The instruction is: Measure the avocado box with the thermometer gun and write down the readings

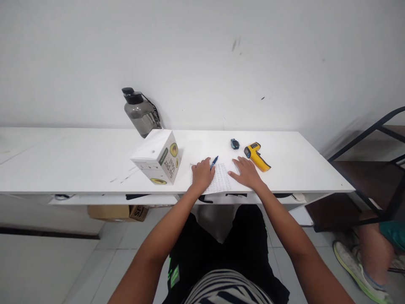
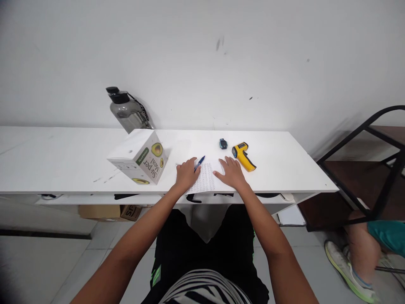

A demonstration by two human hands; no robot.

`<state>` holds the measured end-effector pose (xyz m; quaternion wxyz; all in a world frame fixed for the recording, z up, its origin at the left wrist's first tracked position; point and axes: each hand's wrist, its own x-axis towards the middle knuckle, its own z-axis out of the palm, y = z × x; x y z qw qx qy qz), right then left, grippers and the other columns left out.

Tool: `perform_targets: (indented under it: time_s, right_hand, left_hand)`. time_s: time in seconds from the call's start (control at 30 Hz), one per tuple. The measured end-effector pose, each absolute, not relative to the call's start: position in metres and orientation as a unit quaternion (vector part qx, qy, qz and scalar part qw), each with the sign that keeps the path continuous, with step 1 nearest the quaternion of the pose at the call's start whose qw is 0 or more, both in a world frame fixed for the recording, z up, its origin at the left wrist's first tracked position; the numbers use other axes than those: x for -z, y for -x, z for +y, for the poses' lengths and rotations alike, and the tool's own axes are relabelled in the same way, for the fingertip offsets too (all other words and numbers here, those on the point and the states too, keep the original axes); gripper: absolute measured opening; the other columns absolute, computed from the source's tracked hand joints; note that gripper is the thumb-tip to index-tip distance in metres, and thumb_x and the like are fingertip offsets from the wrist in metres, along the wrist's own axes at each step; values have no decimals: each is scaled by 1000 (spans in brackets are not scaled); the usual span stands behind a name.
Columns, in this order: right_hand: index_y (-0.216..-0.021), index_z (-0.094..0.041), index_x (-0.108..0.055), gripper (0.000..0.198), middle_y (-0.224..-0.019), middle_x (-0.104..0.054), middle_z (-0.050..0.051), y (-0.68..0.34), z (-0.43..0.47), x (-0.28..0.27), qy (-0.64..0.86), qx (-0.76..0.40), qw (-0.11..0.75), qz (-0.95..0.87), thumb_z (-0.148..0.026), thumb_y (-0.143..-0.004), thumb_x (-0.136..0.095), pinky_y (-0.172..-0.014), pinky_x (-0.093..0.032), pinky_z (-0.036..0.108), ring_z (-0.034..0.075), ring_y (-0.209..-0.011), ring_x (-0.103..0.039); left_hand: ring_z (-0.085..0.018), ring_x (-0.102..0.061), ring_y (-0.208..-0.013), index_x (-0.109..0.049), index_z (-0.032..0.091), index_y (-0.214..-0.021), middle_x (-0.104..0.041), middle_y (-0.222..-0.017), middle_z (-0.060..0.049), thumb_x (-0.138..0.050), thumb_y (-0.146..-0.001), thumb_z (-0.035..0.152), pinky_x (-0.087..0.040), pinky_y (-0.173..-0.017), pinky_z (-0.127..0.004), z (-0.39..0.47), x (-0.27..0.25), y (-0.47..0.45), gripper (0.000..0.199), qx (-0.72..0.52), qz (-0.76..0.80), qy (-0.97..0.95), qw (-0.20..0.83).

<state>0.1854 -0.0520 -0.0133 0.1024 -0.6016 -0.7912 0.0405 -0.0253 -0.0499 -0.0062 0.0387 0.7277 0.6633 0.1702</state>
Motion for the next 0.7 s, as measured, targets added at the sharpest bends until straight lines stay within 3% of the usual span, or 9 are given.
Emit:
perform_targets:
  time_s: [0.7]
  right_hand:
    - [-144,-18,-40,73,-155,-29,15,-184,-53,11,600,-44,99,-793,-66,-90,-34,-115,-19,48,31,-143,-24]
  left_hand:
    - [-30,-56,-111,-46,17,-131,-62,-122,-13,-41,-93,35,-36,-95,-45,-51,3,25,43,-175,661,-728,40]
